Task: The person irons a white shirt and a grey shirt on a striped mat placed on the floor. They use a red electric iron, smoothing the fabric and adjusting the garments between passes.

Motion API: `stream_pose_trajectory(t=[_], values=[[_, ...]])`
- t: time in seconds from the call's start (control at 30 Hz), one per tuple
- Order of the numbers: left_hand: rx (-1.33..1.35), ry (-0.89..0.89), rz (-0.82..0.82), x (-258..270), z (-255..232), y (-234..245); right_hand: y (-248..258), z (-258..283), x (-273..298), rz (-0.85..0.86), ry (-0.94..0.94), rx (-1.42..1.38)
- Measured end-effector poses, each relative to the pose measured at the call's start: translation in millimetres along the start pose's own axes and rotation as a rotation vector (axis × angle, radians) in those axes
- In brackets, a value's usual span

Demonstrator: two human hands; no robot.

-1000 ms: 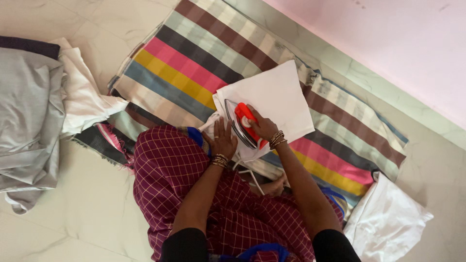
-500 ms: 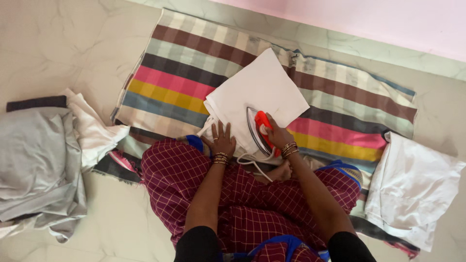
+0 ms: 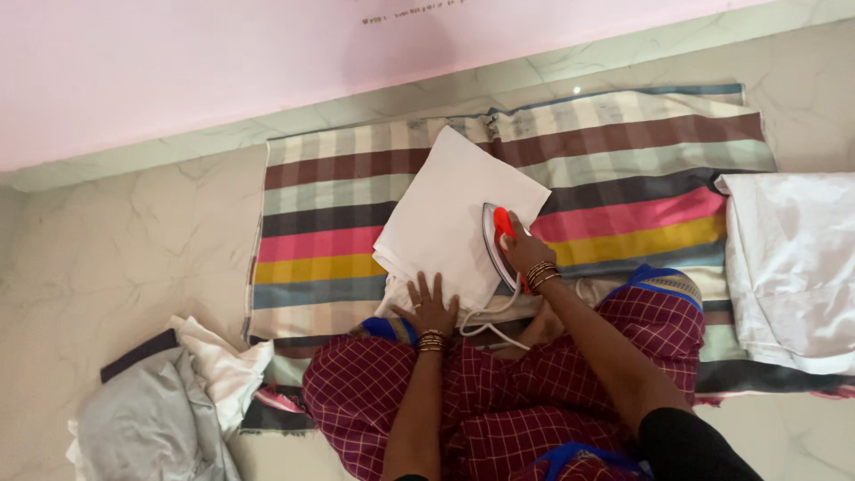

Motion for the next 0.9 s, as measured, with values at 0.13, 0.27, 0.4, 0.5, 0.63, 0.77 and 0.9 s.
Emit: stream_pose_trajectory(t=[0.13,0.27,0.4,0.5,0.63,0.77,0.9], values=[[-0.031,-0.066,-0.223,-9.1,-13.0,11.7,-3.6,21.7,8.9,-0.002,0.155,0.136],[0.069,-0.189,-0.236,-21.1,-21.1,10.8,-15.5,29.3,16.4,0.114,0.216,0.187],[0.024,-0.186,-0.217,-27.3,-20.7,9.2,8.5,16.7,-27.6,0.151,0.052,0.072],[0.034,-0.210,-0.274,-25.9,-20.3,8.6,33.5,7.5,-63.5,-0.014,-0.011,-0.021],[0.021,-0.213,-0.332,-18.6,-20.8,9.1,29.3,28.7,-71.4,0.065,0.024,0.032],[0.096,-0.181,-0.273,-21.9,-25.8,14.3,-7.5,86.0,-47.2,0.233,0.198,0.200],[0.094,-0.172,-0.264,-21.1,-21.2,18.4,-10.0,120.8,-58.7,0.215,0.268,0.189]])
Point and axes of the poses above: each hand's wrist, its own x-axis away from the middle knuckle, its own y-axis out of the back of the hand, z = x × y, the point moved 2 cm from there along -x, towards the middle knuckle, and after that the axes turned 13 degrees about z, right-handed, at the moved point
